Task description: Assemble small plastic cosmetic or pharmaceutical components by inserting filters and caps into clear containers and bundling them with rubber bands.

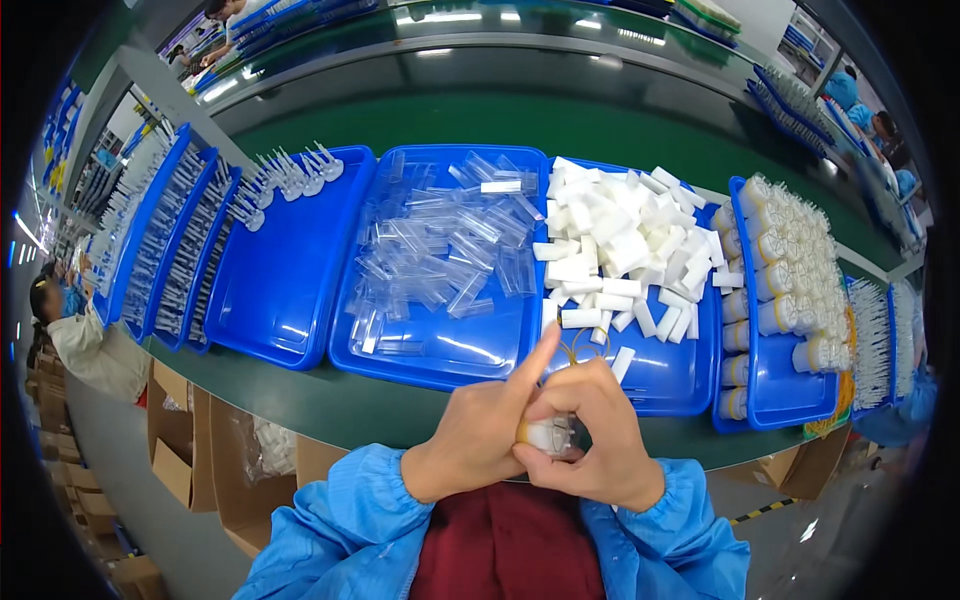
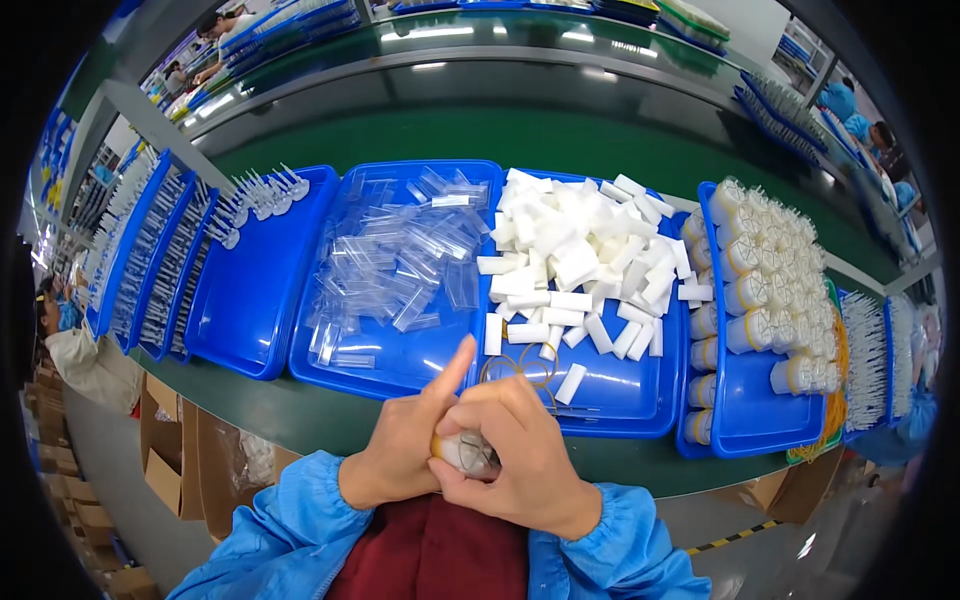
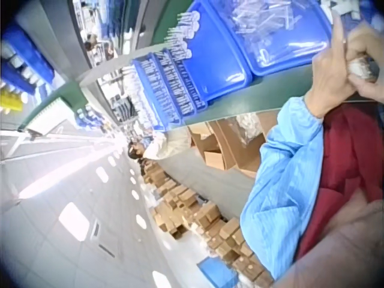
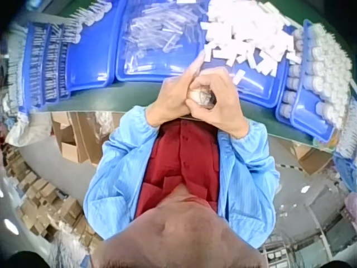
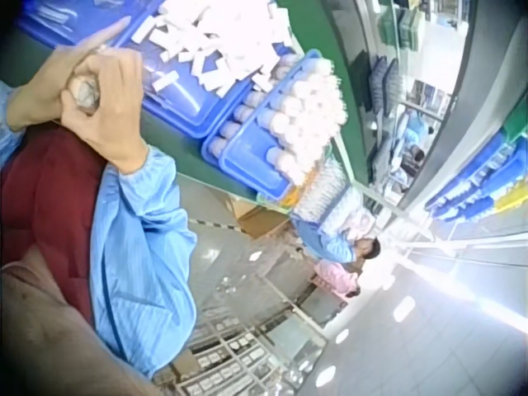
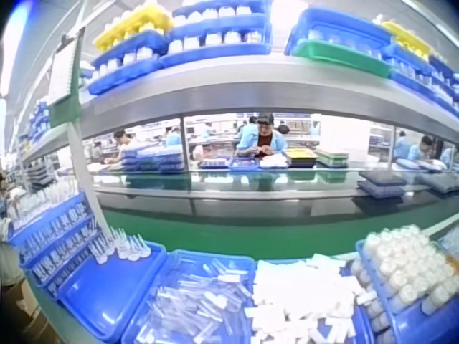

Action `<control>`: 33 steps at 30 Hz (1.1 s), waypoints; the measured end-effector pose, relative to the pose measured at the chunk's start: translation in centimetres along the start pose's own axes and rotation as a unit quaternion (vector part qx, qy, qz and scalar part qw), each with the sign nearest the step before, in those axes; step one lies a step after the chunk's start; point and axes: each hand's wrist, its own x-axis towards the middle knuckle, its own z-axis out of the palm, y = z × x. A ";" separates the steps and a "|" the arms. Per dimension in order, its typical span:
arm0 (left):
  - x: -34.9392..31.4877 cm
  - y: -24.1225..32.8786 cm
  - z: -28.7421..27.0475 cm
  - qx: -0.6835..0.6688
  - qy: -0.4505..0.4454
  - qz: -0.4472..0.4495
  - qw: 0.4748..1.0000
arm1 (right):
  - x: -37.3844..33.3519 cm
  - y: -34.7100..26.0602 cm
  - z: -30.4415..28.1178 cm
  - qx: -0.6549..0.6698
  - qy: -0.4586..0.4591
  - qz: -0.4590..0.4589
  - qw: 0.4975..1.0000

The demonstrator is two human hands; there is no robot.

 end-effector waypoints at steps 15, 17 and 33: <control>-0.6 2.2 -1.8 -0.196 -0.096 -0.194 0.956 | -1.4 1.6 -1.5 0.284 0.037 0.251 0.925; -0.9 2.3 -1.7 -0.250 -0.099 -0.252 0.930 | -1.5 2.0 -1.9 0.391 0.036 0.302 0.869; -1.1 1.8 -0.7 -0.192 -0.052 -0.241 0.950 | -1.7 1.7 -1.1 0.345 0.030 0.256 0.903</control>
